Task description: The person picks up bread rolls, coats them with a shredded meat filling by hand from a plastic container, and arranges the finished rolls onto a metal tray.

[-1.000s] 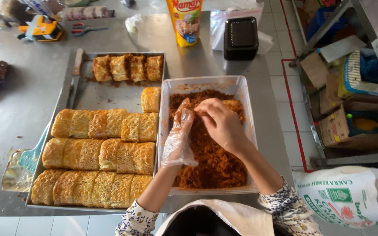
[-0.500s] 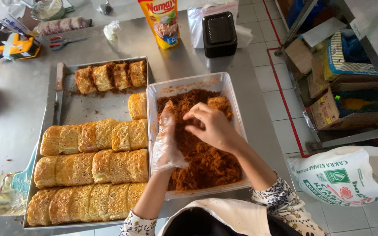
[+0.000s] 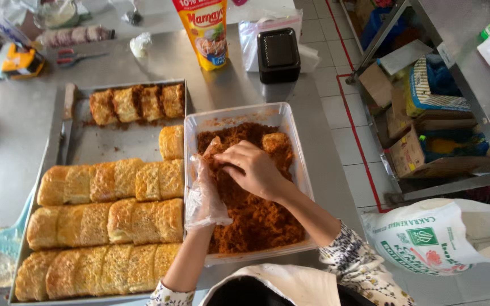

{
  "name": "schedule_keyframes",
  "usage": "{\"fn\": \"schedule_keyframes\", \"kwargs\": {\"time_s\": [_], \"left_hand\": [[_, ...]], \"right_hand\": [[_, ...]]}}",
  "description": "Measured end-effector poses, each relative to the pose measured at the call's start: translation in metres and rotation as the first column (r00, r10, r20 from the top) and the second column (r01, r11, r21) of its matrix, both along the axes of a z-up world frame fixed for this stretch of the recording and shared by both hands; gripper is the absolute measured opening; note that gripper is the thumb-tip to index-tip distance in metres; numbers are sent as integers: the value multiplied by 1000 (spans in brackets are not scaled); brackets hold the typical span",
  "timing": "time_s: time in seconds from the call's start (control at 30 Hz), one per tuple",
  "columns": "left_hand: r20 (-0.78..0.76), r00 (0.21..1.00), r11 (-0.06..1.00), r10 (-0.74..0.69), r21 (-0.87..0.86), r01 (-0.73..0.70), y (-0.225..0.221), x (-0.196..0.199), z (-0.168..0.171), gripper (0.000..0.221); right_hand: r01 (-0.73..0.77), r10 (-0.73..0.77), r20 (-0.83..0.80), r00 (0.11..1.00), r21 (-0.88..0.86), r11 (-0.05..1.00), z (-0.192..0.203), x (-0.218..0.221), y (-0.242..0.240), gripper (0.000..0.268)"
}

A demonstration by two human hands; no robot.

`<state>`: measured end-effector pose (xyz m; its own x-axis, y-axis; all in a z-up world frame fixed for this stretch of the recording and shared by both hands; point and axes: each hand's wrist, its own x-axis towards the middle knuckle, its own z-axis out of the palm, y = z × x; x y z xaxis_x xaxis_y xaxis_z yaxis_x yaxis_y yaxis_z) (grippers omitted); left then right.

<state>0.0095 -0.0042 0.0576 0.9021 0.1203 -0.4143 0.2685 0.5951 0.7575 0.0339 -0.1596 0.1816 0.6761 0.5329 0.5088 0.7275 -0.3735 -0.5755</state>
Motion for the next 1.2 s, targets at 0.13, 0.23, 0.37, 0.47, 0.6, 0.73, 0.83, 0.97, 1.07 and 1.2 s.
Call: {"fn": "schedule_keyframes", "kwargs": {"time_s": [0.13, 0.23, 0.37, 0.47, 0.6, 0.73, 0.83, 0.97, 1.07, 1.2], "left_hand": [[58, 994, 978, -91, 193, 78, 4, -3, 5, 84], [36, 983, 984, -178, 13, 177, -6, -13, 34, 77], [39, 981, 977, -189, -88, 192, -14, -13, 54, 71], [57, 981, 977, -184, -98, 189, -13, -12, 66, 75], [-64, 995, 987, -78, -143, 69, -6, -18, 97, 83], [-33, 985, 927, -169, 335, 170, -10, -21, 106, 77], [364, 813, 786, -454, 593, 174, -10, -24, 96, 68], [99, 887, 634, -451, 735, 241, -9, -23, 93, 78], [-96, 852, 427, -515, 833, 352, -11, -23, 104, 80], [98, 924, 923, -369, -78, 376, -16, -25, 124, 79]], "right_hand": [[-37, 37, 2, 999, 11, 999, -8, -1, -1, 22], [-7, 4, -25, 1000, -114, 993, -5, -8, -1, 22], [-24, 12, -82, 997, -150, 988, -6, -6, -4, 24], [-83, 67, -171, 983, -88, 993, -13, -3, -7, 26], [-263, 268, -25, 963, 118, 958, -8, 11, -33, 106], [-229, 232, -147, 962, 36, 973, -23, 11, -39, 152], [-213, 226, -271, 936, 78, 974, -38, 9, -41, 156], [-165, 192, -259, 947, 123, 979, -46, 11, -44, 156], [-87, 76, -126, 989, -91, 992, -40, 2, -48, 161], [-70, 66, -110, 992, -32, 997, -35, -3, -44, 161]]}}
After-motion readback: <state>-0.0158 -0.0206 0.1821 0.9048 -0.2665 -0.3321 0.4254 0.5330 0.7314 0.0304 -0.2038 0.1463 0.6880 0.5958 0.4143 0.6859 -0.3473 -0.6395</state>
